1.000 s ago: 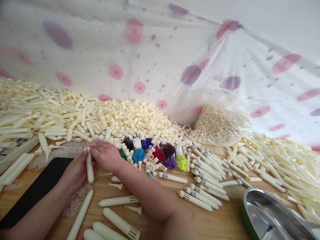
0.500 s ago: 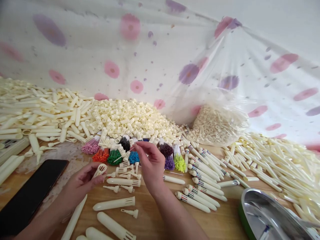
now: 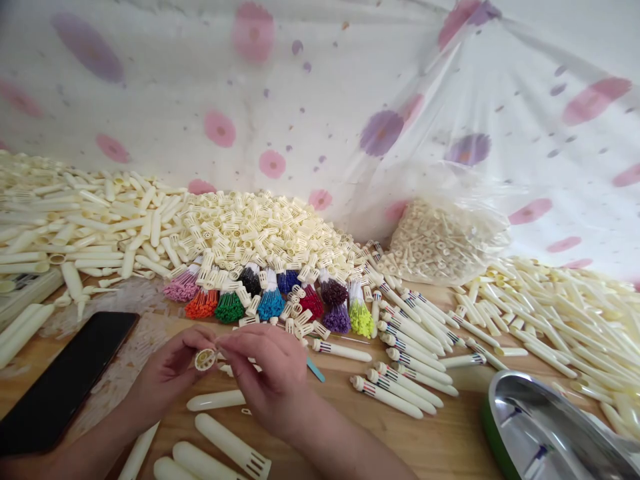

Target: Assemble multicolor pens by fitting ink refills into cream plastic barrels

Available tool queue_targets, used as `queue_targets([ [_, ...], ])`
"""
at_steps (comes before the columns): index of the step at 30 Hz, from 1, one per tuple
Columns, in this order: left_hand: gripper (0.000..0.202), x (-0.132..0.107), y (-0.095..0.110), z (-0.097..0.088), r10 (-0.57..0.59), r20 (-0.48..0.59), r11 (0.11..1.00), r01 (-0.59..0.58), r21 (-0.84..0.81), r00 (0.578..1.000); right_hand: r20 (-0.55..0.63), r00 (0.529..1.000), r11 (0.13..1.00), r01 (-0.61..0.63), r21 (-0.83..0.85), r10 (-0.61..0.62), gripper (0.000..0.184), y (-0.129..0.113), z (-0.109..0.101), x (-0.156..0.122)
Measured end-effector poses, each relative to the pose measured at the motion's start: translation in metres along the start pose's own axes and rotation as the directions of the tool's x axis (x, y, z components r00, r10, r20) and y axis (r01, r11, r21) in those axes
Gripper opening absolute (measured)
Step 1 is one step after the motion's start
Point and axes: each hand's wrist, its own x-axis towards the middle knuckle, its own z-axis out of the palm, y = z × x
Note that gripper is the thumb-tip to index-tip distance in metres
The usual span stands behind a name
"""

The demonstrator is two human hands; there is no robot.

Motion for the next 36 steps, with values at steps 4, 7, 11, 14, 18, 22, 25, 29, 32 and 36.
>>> queue_targets([
  [4, 0.01, 0.002, 0.005, 0.003, 0.024, -0.016, 0.996, -0.025, -0.082, 1.0, 0.064, 0.992, 0.992, 0.116, -0.052, -0.113, 0.045, -0.007, -0.002, -0.002],
  [7, 0.009, 0.003, 0.009, 0.005, 0.0, -0.045, 0.995, -0.004, -0.099, 0.999, 0.088, 0.983, 0.983, 0.169, -0.078, -0.162, 0.046, -0.009, -0.003, -0.002],
  [11, 0.013, 0.003, 0.01, 0.006, -0.074, -0.072, 0.992, 0.066, -0.105, 0.995, 0.062, 0.986, 0.981, 0.158, -0.11, -0.152, 0.041, -0.004, 0.001, -0.002],
  [14, 0.014, 0.002, 0.01, 0.005, -0.108, -0.094, 0.992, 0.101, -0.074, 0.99, 0.056, 0.989, 0.987, 0.14, -0.082, -0.136, 0.039, 0.002, 0.006, -0.003],
  [18, 0.013, 0.003, 0.011, 0.005, -0.138, -0.103, 0.99, 0.136, -0.027, 0.985, 0.01, 0.999, 0.999, 0.048, -0.002, -0.048, 0.031, 0.006, 0.011, -0.005],
  [22, 0.015, 0.003, 0.012, 0.005, -0.193, -0.069, 0.981, 0.193, -0.014, 0.979, -0.058, 0.994, 0.992, -0.083, 0.095, 0.088, 0.025, 0.008, 0.013, -0.008],
  [25, 0.019, 0.004, 0.013, 0.005, -0.209, -0.075, 0.978, 0.208, -0.026, 0.975, -0.084, 0.983, 0.981, -0.152, 0.123, 0.163, 0.021, 0.012, 0.015, -0.01],
  [29, 0.022, 0.003, 0.014, 0.006, -0.175, -0.14, 0.98, 0.186, 0.07, 0.975, -0.109, 0.963, 0.968, -0.238, 0.073, 0.245, 0.014, 0.019, 0.014, -0.007],
  [32, 0.022, 0.001, 0.015, 0.006, -0.107, -0.202, 0.972, 0.145, 0.184, 0.974, -0.117, 0.957, 0.964, -0.263, 0.043, 0.266, 0.009, 0.022, 0.014, -0.006],
  [36, 0.024, -0.002, 0.015, 0.005, -0.035, -0.199, 0.965, 0.085, 0.249, 0.979, -0.05, 0.956, 0.957, -0.287, 0.052, 0.289, 0.008, 0.022, 0.02, -0.007],
])
